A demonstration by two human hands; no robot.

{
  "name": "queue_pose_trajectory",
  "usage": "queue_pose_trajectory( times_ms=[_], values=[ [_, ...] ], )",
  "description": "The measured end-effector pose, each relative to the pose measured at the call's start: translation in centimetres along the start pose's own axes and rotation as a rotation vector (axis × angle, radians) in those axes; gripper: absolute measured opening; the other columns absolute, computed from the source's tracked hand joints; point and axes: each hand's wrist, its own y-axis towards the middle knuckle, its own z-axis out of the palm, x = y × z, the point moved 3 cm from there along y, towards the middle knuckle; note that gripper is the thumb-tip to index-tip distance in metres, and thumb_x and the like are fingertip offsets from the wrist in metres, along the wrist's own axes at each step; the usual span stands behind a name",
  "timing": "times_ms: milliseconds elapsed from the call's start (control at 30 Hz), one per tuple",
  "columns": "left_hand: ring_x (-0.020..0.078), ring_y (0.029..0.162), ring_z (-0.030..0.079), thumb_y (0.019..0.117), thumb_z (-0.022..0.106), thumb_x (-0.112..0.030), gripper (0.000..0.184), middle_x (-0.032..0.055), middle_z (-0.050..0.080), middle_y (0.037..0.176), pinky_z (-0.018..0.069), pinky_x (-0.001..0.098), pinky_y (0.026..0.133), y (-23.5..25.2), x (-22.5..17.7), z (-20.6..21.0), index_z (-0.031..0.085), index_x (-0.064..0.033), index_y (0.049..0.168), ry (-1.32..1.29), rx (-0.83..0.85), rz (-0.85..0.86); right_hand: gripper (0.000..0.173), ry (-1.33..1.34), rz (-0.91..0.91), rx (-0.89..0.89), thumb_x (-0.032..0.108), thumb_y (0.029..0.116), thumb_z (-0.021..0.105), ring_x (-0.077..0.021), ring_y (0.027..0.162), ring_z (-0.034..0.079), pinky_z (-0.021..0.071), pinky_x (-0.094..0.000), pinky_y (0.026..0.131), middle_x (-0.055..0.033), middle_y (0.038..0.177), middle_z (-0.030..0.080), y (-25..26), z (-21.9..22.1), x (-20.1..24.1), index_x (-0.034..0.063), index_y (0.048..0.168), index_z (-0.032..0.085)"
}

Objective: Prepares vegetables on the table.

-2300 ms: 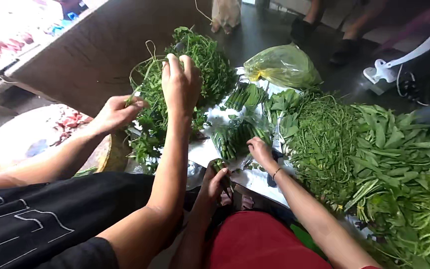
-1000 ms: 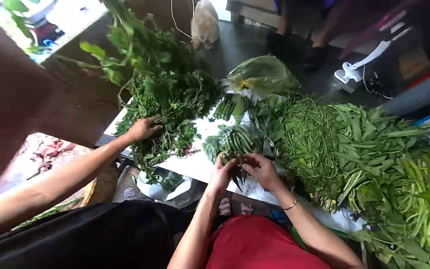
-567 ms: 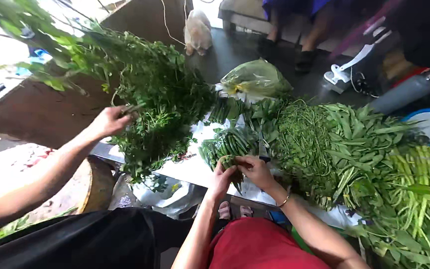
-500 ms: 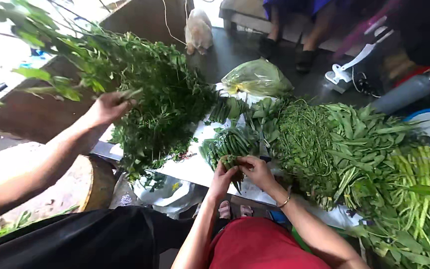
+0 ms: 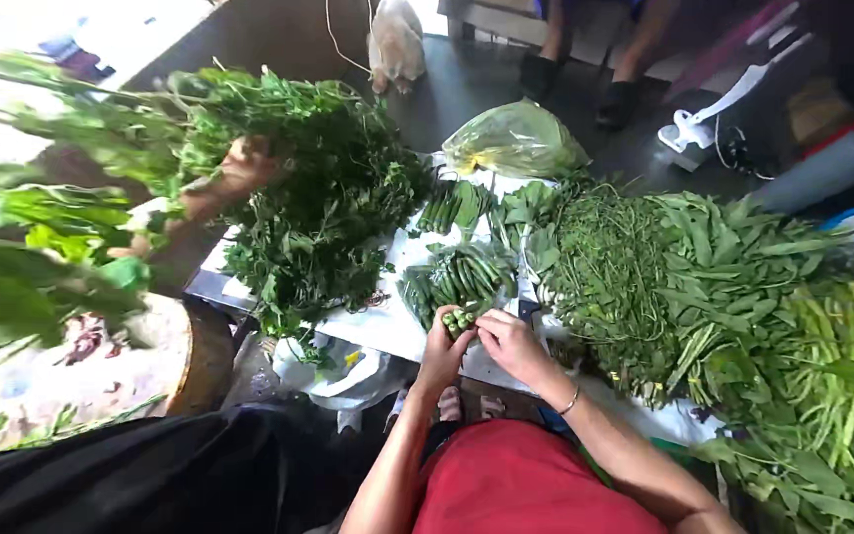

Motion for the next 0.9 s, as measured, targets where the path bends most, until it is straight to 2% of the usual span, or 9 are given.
queue_pose_trajectory(
  times_ms=[100,167,267,300,400,600,733,800,900],
  values=[
    [0.0133,0.096,0.069,0.0935,0.062,-0.004,0.045,0.013,0.068,0.109,0.0589,0.0326,0.087,-0.2,0.6,0.0,0.045,0.0089,0.133,0.026,0.016,-0.028,0.032,0.103,0.016,-0.06,0.016,0.097,0.063,-0.0242,0.099,0.073,0.0606,-0.0367,0.089,-0.0172,0.117,0.072,-0.2,-0.2,-0.3,0.0003,0.124,0.072],
    [0.0147,0.096,0.07,0.0934,0.063,-0.007,0.047,0.0132,0.069,0.108,0.0594,0.0347,0.088,-0.2,1.2,0.1,0.045,0.0089,0.134,0.049,0.019,-0.035,0.037,0.146,-0.027,-0.085,0.021,0.0951,0.07,-0.0226,0.106,0.071,0.0599,-0.035,0.092,-0.0165,0.123,0.07,-0.1,-0.3,-0.1,0.0027,0.128,0.07],
    [0.013,0.096,0.069,0.0938,0.063,-0.01,0.046,0.0118,0.067,0.109,0.0585,0.0336,0.087,-0.4,1.5,0.6,0.046,0.0061,0.134,0.095,0.03,-0.08,0.028,0.147,-0.07,-0.067,0.017,0.0959,0.07,-0.0216,0.11,0.07,0.058,-0.0335,0.096,-0.0144,0.12,0.071,0.0,0.1,-0.1,0.0046,0.121,0.074],
    [0.012,0.093,0.068,0.0941,0.063,-0.01,0.045,0.011,0.067,0.108,0.0588,0.0322,0.084,-0.3,1.4,0.7,0.047,0.0051,0.133,0.087,0.023,-0.089,0.025,0.162,-0.065,-0.057,0.015,0.0966,0.068,-0.021,0.109,0.07,0.0577,-0.0327,0.097,-0.0139,0.119,0.071,0.1,0.1,-0.2,0.0048,0.119,0.075],
    [0.0117,0.095,0.068,0.0943,0.066,-0.01,0.045,0.0106,0.067,0.109,0.0588,0.0312,0.086,-0.2,1.3,0.7,0.048,0.0052,0.132,0.038,0.04,-0.084,0.022,0.255,-0.026,-0.006,0.008,0.0961,0.065,-0.0179,0.105,0.071,0.0586,-0.0299,0.095,-0.0135,0.115,0.073,0.9,-0.4,-0.8,0.0037,0.114,0.077],
    [0.0132,0.101,0.068,0.0943,0.069,-0.016,0.051,0.0131,0.067,0.113,0.0573,0.0333,0.093,0.1,1.0,0.0,0.046,0.0056,0.134,0.063,0.101,-0.118,0.019,0.272,0.004,0.089,0.012,0.0967,0.067,-0.0163,0.098,0.073,0.0594,-0.0307,0.091,-0.0126,0.11,0.074,2.2,-1.3,-1.4,0.0011,0.109,0.076],
    [0.0186,0.097,0.071,0.0968,0.062,-0.009,0.046,0.0124,0.068,0.111,0.0615,0.0377,0.087,0.1,0.8,-0.3,0.044,0.0049,0.136,-0.177,0.073,-0.218,0.018,0.274,-0.011,0.025,0.012,0.0957,0.069,-0.0169,0.096,0.073,0.0606,-0.0317,0.09,-0.0131,0.109,0.074,2.9,-3.1,-1.4,0.0003,0.107,0.077],
    [0.0249,0.09,0.072,0.0991,0.058,-0.007,0.043,0.0147,0.069,0.106,0.063,0.0431,0.082,-0.1,1.2,-0.3,0.042,0.0047,0.137,-0.362,0.053,-0.318,0.019,0.303,0.0,0.073,0.013,0.0958,0.07,-0.0153,0.097,0.072,0.0601,-0.0304,0.09,-0.0128,0.11,0.074,3.1,-3.8,-1.5,0.0002,0.108,0.077],
    [0.0231,0.087,0.071,0.1006,0.054,-0.01,0.04,0.0117,0.068,0.101,0.0619,0.0423,0.081,-0.3,1.5,-0.2,0.042,0.0025,0.136,-0.495,0.078,-0.39,0.022,0.342,0.025,0.189,0.015,0.0964,0.069,-0.0133,0.097,0.071,0.0589,-0.0291,0.091,-0.0118,0.11,0.074,3.3,-4.1,-1.7,0.0009,0.111,0.077]
  ],
)
